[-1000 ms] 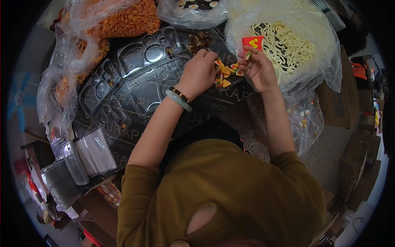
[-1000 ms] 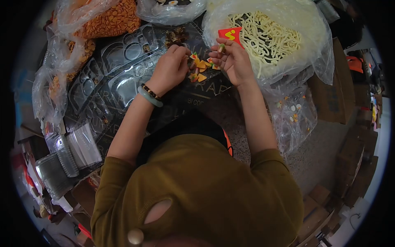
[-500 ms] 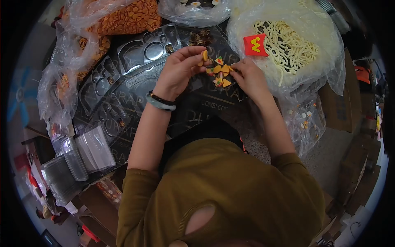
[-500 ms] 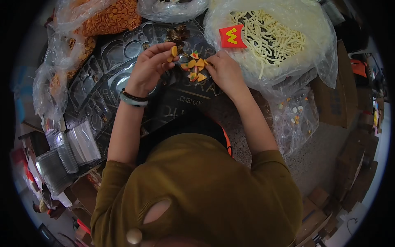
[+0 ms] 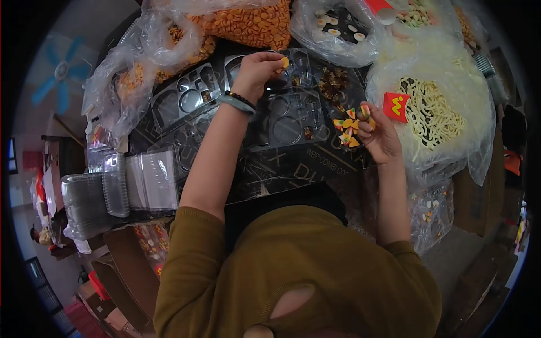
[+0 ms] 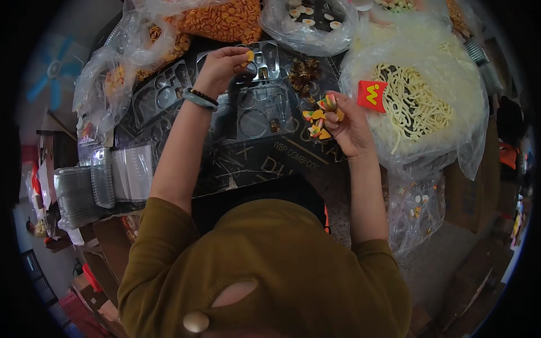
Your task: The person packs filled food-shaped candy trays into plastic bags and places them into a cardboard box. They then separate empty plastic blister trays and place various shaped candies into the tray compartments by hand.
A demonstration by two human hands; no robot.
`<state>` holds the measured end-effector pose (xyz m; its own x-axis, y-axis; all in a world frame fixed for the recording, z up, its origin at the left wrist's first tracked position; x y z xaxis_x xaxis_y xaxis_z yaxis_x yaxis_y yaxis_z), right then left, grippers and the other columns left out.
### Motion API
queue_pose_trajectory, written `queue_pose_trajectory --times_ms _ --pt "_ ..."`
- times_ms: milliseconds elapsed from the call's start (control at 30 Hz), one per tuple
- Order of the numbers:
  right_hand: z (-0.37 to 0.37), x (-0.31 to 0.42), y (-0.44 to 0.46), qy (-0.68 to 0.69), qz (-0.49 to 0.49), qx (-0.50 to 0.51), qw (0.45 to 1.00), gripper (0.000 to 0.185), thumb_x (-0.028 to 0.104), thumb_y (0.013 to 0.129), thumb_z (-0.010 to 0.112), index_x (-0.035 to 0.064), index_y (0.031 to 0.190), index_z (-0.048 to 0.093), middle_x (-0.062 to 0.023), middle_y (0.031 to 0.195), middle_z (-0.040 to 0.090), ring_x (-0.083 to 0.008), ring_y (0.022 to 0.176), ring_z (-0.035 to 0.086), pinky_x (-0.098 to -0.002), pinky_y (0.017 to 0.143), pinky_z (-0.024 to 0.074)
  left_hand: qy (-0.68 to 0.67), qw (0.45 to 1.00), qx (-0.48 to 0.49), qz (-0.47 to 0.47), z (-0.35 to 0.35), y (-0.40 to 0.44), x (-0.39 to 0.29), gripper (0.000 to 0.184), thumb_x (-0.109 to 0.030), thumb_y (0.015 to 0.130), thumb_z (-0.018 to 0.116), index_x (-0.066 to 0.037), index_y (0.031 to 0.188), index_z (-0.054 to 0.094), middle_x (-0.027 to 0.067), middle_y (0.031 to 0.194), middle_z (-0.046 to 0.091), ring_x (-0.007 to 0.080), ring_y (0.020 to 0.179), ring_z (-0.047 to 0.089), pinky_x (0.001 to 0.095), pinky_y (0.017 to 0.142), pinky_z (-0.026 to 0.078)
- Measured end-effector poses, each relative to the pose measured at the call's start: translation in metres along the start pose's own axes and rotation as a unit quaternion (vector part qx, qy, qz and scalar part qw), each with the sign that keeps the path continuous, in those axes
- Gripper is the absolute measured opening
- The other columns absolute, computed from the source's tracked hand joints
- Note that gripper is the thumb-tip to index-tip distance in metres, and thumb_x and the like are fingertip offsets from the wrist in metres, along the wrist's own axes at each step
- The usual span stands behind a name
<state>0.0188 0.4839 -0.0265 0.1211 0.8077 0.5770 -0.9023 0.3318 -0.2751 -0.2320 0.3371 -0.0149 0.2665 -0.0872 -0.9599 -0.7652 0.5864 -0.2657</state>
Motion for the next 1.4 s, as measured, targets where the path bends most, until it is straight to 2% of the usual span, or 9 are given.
queue_pose_trajectory --times_ms 133,267,300,600,867,967,1167,1267,1400 --pt "0.022 -0.013 0.009 -0.096 -0.002 0.012 0.995 0.024 0.004 0.088 0.063 0.0006 0.110 0.058 -0.0094 0.096 0.064 -0.0064 0.065 0.051 -0.0189 0.058 0.0417 0.180 0.981 -0.054 0.059 0.009 0.034 0.012 0.019 -0.007 0.082 0.070 0.000 0.100 0.068 0.0035 0.087 0.068 0.0106 0.072 0.060 0.0255 0.065 0.050" --pt "0.039 -0.018 0.015 -0.146 -0.005 -0.008 0.989 0.019 0.006 0.088 0.065 0.0017 0.106 0.061 -0.0102 0.099 0.067 -0.0044 0.064 0.052 -0.0175 0.059 0.0431 0.400 0.881 -0.140 0.211 0.022 0.017 -0.018 0.018 -0.013 0.075 0.068 -0.001 0.088 0.073 0.0120 0.078 0.070 0.0234 0.073 0.068 0.0329 0.070 0.052" --pt "0.040 -0.019 0.016 -0.150 -0.005 -0.011 0.989 0.018 0.006 0.088 0.065 0.0020 0.105 0.061 -0.0087 0.098 0.067 -0.0042 0.064 0.052 -0.0172 0.059 0.0431 0.386 0.878 -0.156 0.235 0.023 0.014 -0.021 0.016 -0.012 0.071 0.064 -0.003 0.081 0.072 0.0185 0.080 0.068 0.0353 0.077 0.065 0.0405 0.073 0.052" --pt "0.041 -0.020 0.017 -0.305 -0.043 -0.055 0.950 0.020 0.012 0.084 0.072 0.0037 0.101 0.065 0.0042 0.077 0.062 -0.0006 0.062 0.049 -0.0140 0.056 0.0375 0.462 0.833 -0.178 0.246 0.022 0.016 -0.020 0.014 -0.017 0.069 0.069 -0.004 0.075 0.070 0.0134 0.074 0.068 0.0312 0.072 0.066 0.0377 0.069 0.053" --pt "0.066 -0.036 0.032 -0.555 -0.185 -0.057 0.809 0.021 0.020 0.081 0.074 0.0008 0.090 0.071 -0.0052 0.073 0.067 -0.0068 0.058 0.054 -0.0225 0.056 0.0435 0.515 0.818 -0.131 0.219 0.028 0.030 -0.013 0.016 -0.019 0.070 0.070 -0.008 0.080 0.075 0.0141 0.078 0.069 0.0319 0.075 0.067 0.0373 0.075 0.053" --pt "0.089 -0.037 0.024 -0.658 -0.263 -0.058 0.703 0.016 0.018 0.079 0.072 0.0026 0.082 0.070 -0.0095 0.075 0.066 -0.0215 0.068 0.061 -0.0318 0.064 0.0474 0.536 0.804 -0.119 0.227 0.033 0.026 -0.017 0.016 -0.019 0.071 0.069 -0.007 0.080 0.075 0.0156 0.080 0.069 0.0334 0.077 0.067 0.0386 0.077 0.053" --pt "0.111 -0.039 0.009 -0.723 -0.411 -0.062 0.552 0.010 0.015 0.078 0.070 0.0066 0.074 0.066 -0.0077 0.074 0.062 -0.0283 0.075 0.059 -0.0402 0.068 0.0456 0.127 0.985 -0.077 0.093 -0.018 0.003 -0.003 0.032 -0.021 0.080 0.076 0.003 0.100 0.068 0.0061 0.084 0.068 0.0161 0.077 0.065 0.0249 0.072 0.050" --pt "0.112 -0.041 0.009 -0.711 -0.427 -0.061 0.555 0.009 0.015 0.077 0.070 0.0079 0.073 0.066 -0.0068 0.073 0.062 -0.0273 0.074 0.058 -0.0399 0.067 0.0439 -0.115 0.993 -0.015 0.027 -0.055 -0.027 0.002 0.027 -0.008 0.089 0.065 0.005 0.112 0.062 0.0117 0.101 0.065 0.0194 0.090 0.064 0.0278 0.086 0.051" --pt "0.113 -0.049 0.012 -0.714 -0.425 -0.057 0.553 0.008 0.015 0.077 0.071 0.0091 0.073 0.066 -0.0049 0.074 0.061 -0.0260 0.075 0.058 -0.0392 0.067 0.0419 -0.152 0.983 -0.093 0.042 -0.133 -0.060 -0.001 0.025 -0.001 0.087 0.064 0.004 0.111 0.061 0.0120 0.101 0.065 0.0213 0.092 0.065 0.0287 0.086 0.053"
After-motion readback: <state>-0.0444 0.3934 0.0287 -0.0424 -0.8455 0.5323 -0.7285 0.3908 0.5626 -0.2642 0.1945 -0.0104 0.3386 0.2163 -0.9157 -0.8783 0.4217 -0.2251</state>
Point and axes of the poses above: each hand's wrist, its own y-axis towards the middle knuckle, its own z-axis out of the palm, x = y × z, the point moved 10 cm from there along y, towards the middle knuckle
